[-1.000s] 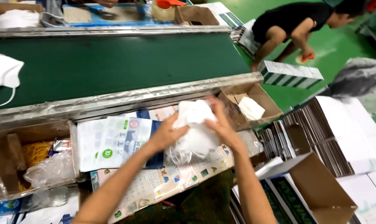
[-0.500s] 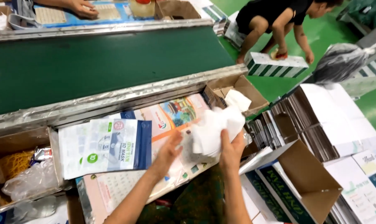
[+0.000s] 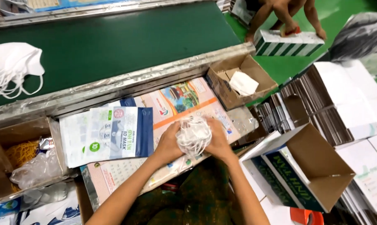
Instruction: Packing stacks of face masks into plastic bags and then into cardboard boxes.
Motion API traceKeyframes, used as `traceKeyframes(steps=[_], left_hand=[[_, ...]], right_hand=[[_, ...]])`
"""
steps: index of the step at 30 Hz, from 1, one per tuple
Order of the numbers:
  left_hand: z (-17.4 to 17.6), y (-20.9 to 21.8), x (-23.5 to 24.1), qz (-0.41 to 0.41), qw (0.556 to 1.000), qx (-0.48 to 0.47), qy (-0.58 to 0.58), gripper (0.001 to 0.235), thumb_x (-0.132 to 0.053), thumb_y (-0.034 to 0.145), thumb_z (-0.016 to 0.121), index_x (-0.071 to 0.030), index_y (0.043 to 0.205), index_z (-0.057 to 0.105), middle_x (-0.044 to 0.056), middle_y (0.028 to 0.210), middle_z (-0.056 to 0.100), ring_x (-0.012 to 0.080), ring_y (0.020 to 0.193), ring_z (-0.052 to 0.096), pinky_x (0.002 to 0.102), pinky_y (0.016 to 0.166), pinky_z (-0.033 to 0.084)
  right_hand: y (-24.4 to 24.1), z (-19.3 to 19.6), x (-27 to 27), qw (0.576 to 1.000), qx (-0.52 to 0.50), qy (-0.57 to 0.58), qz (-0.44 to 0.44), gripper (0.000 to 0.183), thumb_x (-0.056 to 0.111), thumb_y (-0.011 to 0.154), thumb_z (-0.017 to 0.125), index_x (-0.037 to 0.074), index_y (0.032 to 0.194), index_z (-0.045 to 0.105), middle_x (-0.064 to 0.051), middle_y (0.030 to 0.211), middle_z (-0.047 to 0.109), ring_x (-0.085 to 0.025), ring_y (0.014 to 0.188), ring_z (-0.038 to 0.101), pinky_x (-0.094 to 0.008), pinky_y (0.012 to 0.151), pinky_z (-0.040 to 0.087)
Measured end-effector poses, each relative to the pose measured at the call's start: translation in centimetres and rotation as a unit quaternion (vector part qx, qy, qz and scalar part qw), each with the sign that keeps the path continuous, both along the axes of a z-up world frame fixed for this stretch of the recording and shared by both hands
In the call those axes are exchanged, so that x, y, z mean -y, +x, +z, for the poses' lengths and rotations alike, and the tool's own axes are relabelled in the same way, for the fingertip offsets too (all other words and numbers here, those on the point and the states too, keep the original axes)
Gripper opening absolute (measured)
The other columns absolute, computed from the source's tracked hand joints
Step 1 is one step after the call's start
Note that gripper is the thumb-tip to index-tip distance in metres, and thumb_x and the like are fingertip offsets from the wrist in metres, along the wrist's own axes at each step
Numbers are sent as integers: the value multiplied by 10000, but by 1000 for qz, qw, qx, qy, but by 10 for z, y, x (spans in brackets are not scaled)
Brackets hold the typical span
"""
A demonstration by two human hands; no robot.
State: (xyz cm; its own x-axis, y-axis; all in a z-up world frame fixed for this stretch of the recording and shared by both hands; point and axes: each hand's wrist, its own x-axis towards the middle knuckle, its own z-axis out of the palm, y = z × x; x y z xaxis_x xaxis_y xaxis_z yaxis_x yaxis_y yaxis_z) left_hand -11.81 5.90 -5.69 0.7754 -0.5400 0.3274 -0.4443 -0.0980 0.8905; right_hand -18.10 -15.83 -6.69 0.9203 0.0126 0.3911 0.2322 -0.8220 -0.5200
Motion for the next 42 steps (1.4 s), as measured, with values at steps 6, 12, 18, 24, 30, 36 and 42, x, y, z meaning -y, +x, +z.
traceKeyframes(steps=[6,12,18,24,30,36,42], left_hand=[[-21,0,3,45,998,19,31,873,-319,651,902,-62,1400,533,199,1237,681,402,1112,650,466,944,521],[-28,-7,19,67,989,122,46,1006,-430,602,922,-43,1400,447,223,1234,590,425,1200,526,536,1029,356],[-16,-9,15,85,984,156,17,1046,-345,632,893,-6,1466,362,199,1217,597,389,1207,535,581,1058,322],[-19,-7,6,-27,997,35,63,521,-142,731,754,-182,1249,718,184,963,737,386,907,711,468,806,569],[5,-6,-15,-142,972,101,154,445,-100,733,721,-199,1167,744,202,907,721,407,871,689,494,778,543],[32,7,-33,83,986,140,-43,350,-230,694,805,-96,1011,743,142,1016,748,343,971,705,432,848,552],[-38,16,-63,375,845,226,308,498,-343,765,777,-45,1158,708,103,870,552,316,869,557,449,726,440]], right_hand=[[-4,-45,1,943,-95,319,-4,509,186,752,825,39,1220,692,-100,1189,751,-294,1126,712,-395,1027,527],[3,-28,-7,998,1,54,26,615,147,574,909,-22,1114,668,-204,1107,658,-339,1045,587,-421,904,484],[3,-56,1,949,-81,304,28,597,129,721,844,3,1270,649,-148,1287,662,-264,1164,594,-390,1002,492],[0,-40,-14,957,-97,263,69,793,154,709,810,16,1430,510,-142,1498,540,-233,1164,629,-349,1015,483],[11,-54,-25,955,-110,256,97,879,190,793,777,73,1544,335,-140,1332,661,-261,1199,657,-355,1048,507],[8,-85,-30,993,12,112,48,466,98,805,804,85,1256,689,-115,1217,769,-243,1151,732,-370,1007,568],[-6,-11,-46,912,-21,396,-105,456,103,742,877,-20,1147,709,-91,1066,771,-211,956,717,-344,870,574]])
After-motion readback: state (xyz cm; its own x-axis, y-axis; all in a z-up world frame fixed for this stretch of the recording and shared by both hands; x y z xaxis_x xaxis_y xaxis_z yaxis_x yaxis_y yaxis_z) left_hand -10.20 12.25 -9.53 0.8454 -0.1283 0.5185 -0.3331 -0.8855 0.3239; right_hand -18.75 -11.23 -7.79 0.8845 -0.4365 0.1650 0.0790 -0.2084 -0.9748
